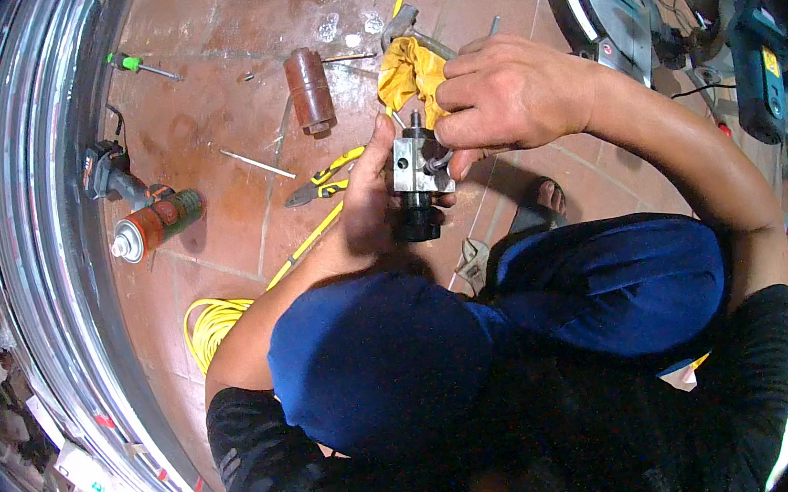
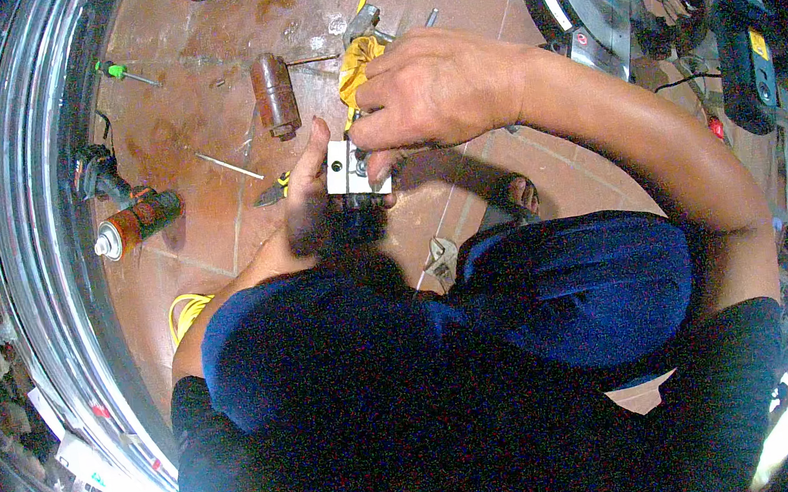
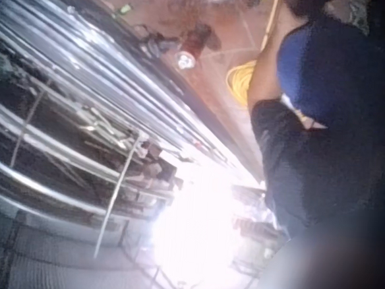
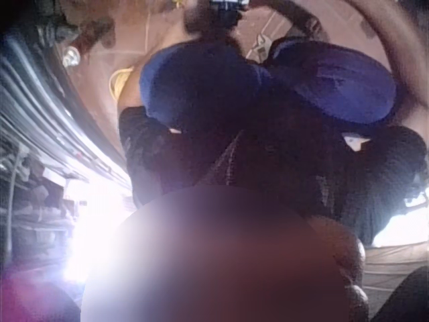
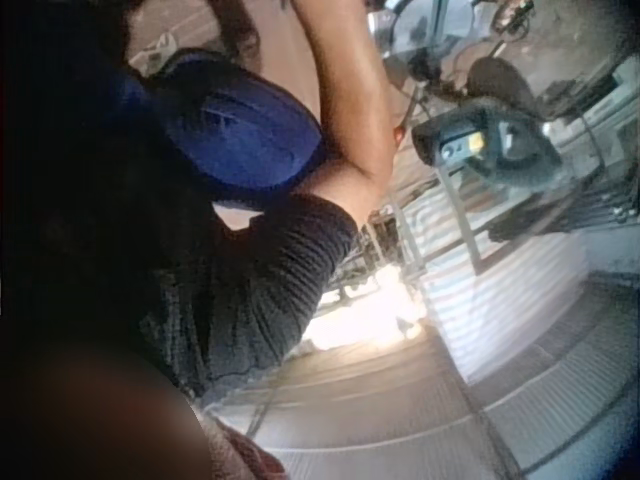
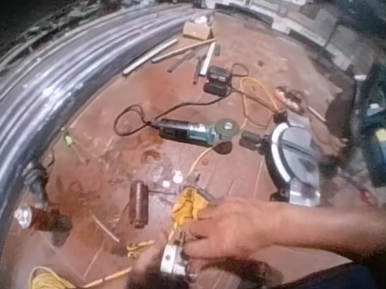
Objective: The person sits on the floor and assembles a small mechanical device by inserting a cylindrical component into a metal housing, tightening it with a hex key, and attaching a black plastic part. They repeatedly adjust and inspect the assembly using their hands and tools.
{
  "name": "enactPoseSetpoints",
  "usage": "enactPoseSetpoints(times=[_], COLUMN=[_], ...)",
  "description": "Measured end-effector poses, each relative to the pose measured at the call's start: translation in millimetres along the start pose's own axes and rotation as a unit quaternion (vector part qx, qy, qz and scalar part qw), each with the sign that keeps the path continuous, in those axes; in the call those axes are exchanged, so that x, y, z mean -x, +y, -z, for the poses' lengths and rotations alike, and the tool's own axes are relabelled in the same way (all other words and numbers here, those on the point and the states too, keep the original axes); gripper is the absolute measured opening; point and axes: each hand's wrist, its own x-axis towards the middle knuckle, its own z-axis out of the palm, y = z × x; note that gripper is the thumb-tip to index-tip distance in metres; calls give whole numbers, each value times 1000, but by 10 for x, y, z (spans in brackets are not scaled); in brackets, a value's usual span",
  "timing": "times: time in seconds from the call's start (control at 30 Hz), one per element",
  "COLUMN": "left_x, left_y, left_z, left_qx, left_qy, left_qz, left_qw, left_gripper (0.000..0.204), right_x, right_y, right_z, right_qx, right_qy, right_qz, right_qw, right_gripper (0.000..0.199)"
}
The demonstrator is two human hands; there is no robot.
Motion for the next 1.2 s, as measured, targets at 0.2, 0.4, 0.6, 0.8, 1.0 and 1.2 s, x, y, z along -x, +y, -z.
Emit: enactPoseSetpoints(times=[0.2, 0.4, 0.6, 0.8, 1.0, 1.2], left_x=[-41, 92, 41, -27, -176, -222], left_y=[122, 272, 279, 306, 434, 402], left_z=[-29, -19, 43, 149, 316, 585], left_qx=[-14, -7, 21, -63, -3, -4], left_qy=[12, -44, 36, 94, 236, 153], left_qz=[-121, -156, -178, -321, -276, -173], left_qw=[992, 987, 983, 940, 932, 973], left_gripper=[65, 64, 64, 58, 43, 58], right_x=[-141, -333, -407, -523, -677, -678], right_y=[143, 86, 48, -96, -218, -256], right_z=[12, 64, -60, -273, -426, -406], right_qx=[29, 60, 27, -112, -366, -490], right_qy=[112, 139, 159, 149, 218, 163], right_qz=[-16, -46, -115, -362, -480, -495], right_qw=[993, 987, 980, 913, 767, 698], right_gripper=[37, 41, 41, 46, 53, 53])
